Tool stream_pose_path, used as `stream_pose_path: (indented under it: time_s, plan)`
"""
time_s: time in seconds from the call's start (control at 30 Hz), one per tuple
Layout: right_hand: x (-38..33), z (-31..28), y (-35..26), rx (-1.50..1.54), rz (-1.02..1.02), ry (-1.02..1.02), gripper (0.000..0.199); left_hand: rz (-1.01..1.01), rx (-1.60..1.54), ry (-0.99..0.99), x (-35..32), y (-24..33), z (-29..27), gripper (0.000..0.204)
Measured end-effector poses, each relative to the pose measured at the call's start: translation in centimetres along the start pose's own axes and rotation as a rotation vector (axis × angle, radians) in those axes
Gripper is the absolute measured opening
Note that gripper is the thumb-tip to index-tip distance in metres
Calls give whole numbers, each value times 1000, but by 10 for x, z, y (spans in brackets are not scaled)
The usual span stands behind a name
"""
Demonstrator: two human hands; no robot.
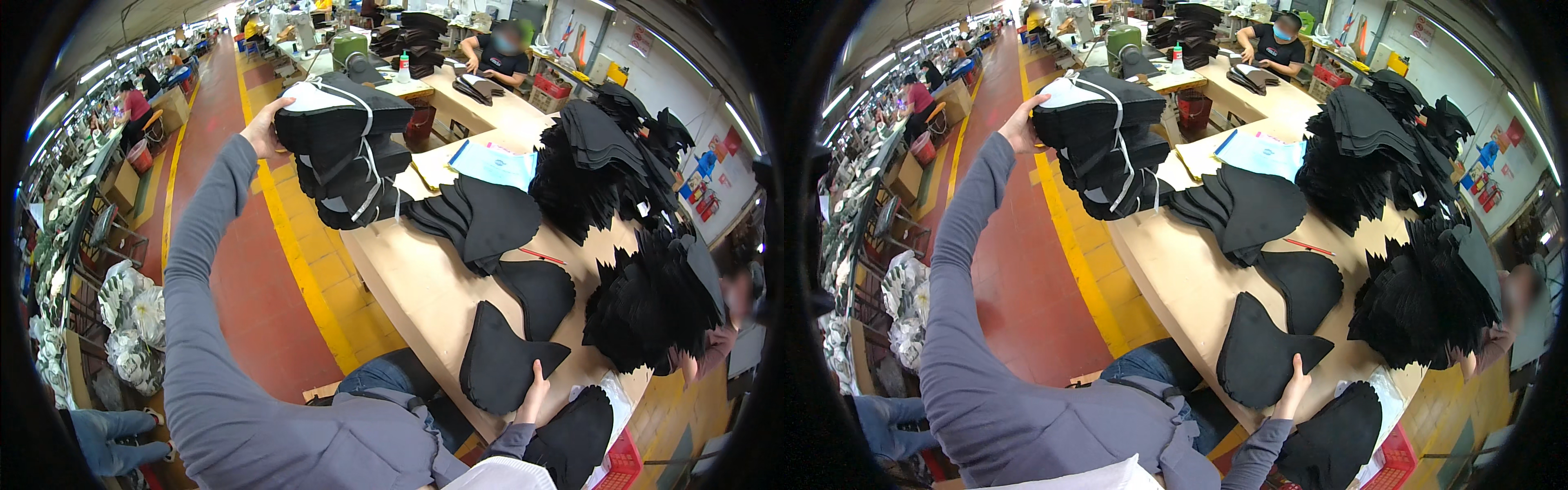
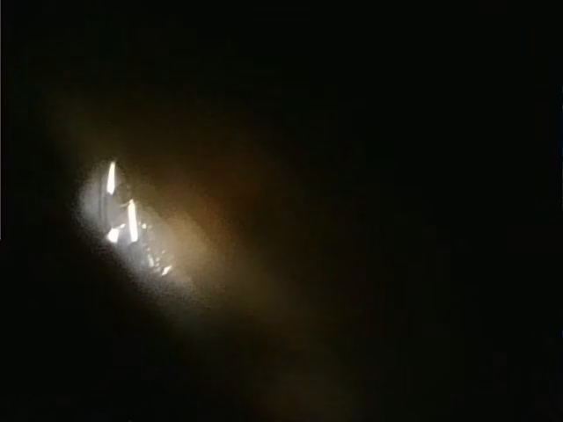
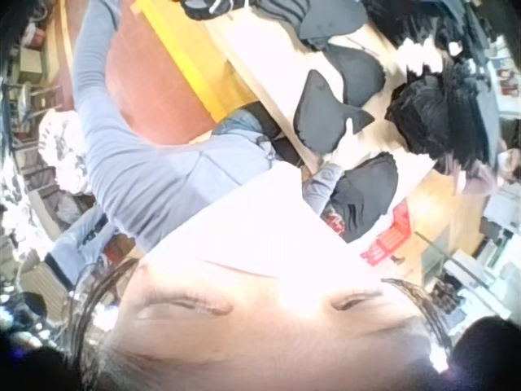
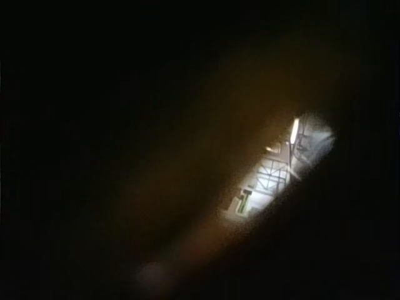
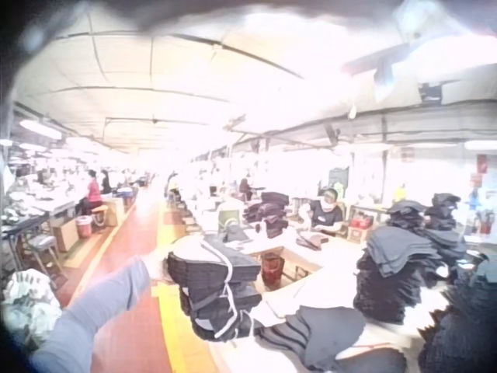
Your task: The person repeatedly picks up black fabric pieces from a table, aligns them into neat stacks, and occasionally ties bundles with white straps. The person also moves stacks between the table and a red basket while other workers are visible in the background.
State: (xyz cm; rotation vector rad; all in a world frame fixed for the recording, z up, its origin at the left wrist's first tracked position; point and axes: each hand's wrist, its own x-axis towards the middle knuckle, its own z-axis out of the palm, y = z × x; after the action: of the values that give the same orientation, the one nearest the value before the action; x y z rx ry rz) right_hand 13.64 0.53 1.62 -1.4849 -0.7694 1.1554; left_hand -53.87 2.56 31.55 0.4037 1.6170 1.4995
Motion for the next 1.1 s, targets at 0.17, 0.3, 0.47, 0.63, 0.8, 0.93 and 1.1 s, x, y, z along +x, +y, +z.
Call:
stream_pose_path:
  time_s: [0.17,0.3,0.47,0.63,0.8,0.93,1.1]
  plan:
    - [3,-3,7,-58,-29,12,45,220,1,5,-53,-31,23,83]
    - [1,-2,6,-35,-77,24,45,200,-340,-213,-110,-99,33,67]
    - [-1,-2,4,25,0,-10,45,23,-654,-265,-137,-223,62,64]
    - [-3,-3,4,34,-31,-33,44,-316,-788,-132,-110,-329,89,53]
    - [-4,-3,6,-47,-7,21,46,-200,-670,36,-72,-370,124,49]
    - [-7,-3,6,-40,-21,57,44,-223,-617,-2,-53,-357,126,51]
    - [-36,1,-7,202,-183,75,39,918,214,423,-89,-324,139,41]
